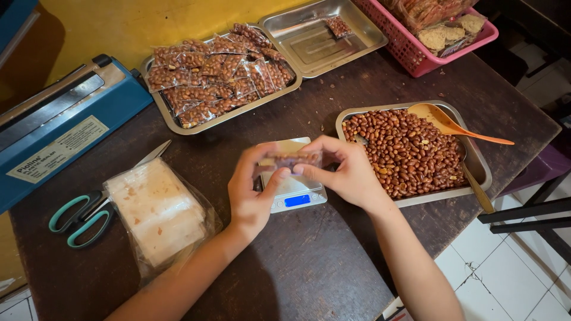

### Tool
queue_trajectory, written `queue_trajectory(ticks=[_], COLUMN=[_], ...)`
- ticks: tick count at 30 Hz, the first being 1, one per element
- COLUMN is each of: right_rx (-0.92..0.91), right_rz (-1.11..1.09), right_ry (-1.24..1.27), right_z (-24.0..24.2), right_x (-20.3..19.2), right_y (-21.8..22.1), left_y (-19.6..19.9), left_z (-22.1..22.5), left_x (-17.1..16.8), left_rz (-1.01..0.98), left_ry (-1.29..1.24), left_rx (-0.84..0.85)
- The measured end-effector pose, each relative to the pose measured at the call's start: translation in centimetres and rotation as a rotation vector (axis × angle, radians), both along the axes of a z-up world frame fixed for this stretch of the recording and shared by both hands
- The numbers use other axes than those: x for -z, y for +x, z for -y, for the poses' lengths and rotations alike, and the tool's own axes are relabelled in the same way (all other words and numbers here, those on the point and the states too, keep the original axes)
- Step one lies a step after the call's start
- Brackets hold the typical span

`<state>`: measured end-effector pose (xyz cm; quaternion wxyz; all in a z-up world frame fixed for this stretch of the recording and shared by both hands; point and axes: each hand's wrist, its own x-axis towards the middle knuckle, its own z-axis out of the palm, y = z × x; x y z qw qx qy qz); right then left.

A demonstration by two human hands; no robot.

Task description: Weighing peanuts on a digital scale and transferring them into small plastic bags using a spoon.

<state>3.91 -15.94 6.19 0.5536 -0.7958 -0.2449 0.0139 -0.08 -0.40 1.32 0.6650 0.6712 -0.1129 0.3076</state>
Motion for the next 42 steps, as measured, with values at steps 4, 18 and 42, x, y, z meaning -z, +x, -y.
queue_trajectory(ticks=[4,18,42], right_rx=[0.127,-0.101,0.088], right_rz=[0.093,0.187,0.147], right_ry=[-0.035,-0.097,0.023], right_z=[0.2,-1.4,1.9], right_x=[-0.7,-1.7,-1.3], right_y=[0.3,-1.0,1.2], left_y=[0.2,0.4,-0.3], left_z=[-0.1,0.0,0.9], left_x=[0.6,1.2,-1.4], left_rz=[0.068,-0.051,-0.225], left_ry=[0.119,0.031,0.167], left_rx=[-0.162,0.066,-0.012])
